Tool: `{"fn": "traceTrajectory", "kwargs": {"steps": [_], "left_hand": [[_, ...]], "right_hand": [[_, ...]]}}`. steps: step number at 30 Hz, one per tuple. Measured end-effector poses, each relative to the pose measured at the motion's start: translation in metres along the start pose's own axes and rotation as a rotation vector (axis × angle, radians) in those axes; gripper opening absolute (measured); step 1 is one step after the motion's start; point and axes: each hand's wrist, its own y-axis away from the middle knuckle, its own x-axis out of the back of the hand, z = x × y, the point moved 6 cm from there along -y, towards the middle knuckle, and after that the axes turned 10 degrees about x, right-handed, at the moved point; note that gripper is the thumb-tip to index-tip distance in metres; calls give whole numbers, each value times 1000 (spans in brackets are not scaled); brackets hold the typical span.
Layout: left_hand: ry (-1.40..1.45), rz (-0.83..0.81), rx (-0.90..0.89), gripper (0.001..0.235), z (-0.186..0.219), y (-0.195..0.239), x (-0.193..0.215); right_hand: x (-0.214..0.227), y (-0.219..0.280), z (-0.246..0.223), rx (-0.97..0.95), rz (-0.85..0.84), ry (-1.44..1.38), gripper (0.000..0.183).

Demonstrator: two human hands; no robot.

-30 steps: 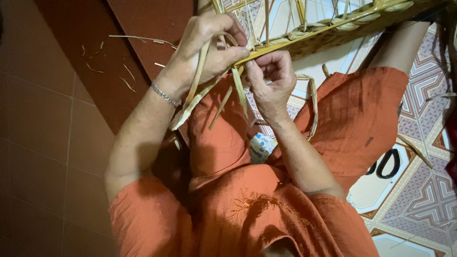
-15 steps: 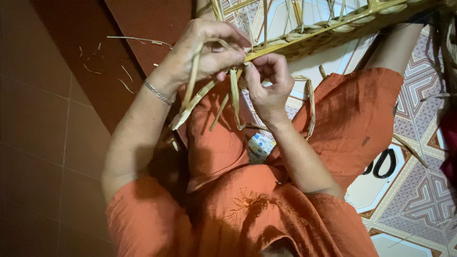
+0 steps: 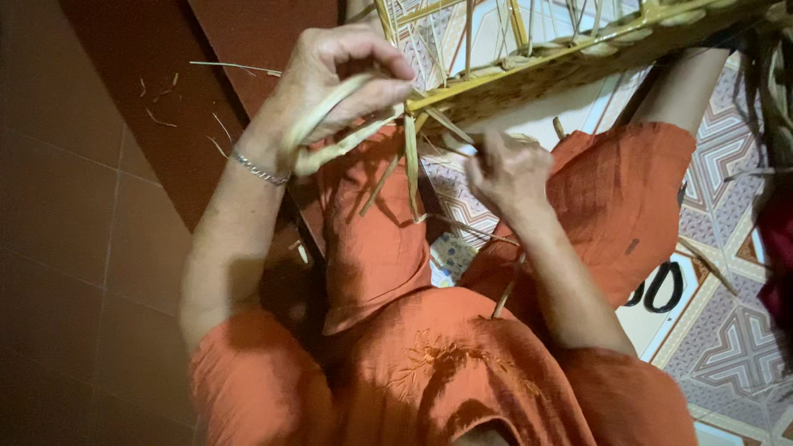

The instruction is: The person sits on the floor and weaves a basket using dried palm leaves. They interlace the leaves through the basket frame, trim excess material with scissors, and continue weaving along the edge.

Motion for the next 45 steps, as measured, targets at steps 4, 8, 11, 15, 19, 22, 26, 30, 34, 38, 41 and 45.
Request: {"fn": "traceTrajectory", "kwargs": {"steps": [4, 8, 11, 15, 19, 22, 26, 30, 34, 38, 41, 45], "left_hand": [[-170, -24, -157, 22, 2, 11, 6], [-175, 36, -132, 26, -3, 19, -1], [-173, 89, -149, 29, -10, 37, -10], [-291, 248, -273, 24, -20, 39, -14], [-152, 304, -275, 23, -35, 26, -19], [24, 302, -132, 24, -46, 23, -23], [-245, 350, -350, 37, -23, 33, -28], [-435, 440, -411, 51, -9, 39, -37], [-342, 420, -279, 43, -14, 30, -43], [-459, 472, -368, 31, -13, 35, -46], [-490, 491, -403, 24, -8, 36, -45], [-535, 483, -447, 22, -3, 33, -46]], "right_hand": [[-61, 60, 79, -260, -413, -45, 36], [-78, 77, 112, -363, -490, 84, 23], [-54, 60, 94, -251, -450, 102, 44], [35, 23, 21, 168, 154, -413, 59], [64, -9, -29, 88, 410, -1010, 36], [51, -20, -33, -129, 396, -1103, 13], [41, -23, -23, -72, 284, -875, 20], [41, -11, -5, -25, 339, -696, 22], [47, 7, 9, -78, 427, -723, 22], [43, 44, 12, -166, 344, -753, 23], [47, 62, 9, -171, 336, -773, 22], [53, 83, 18, -320, 293, -1213, 12]]}}
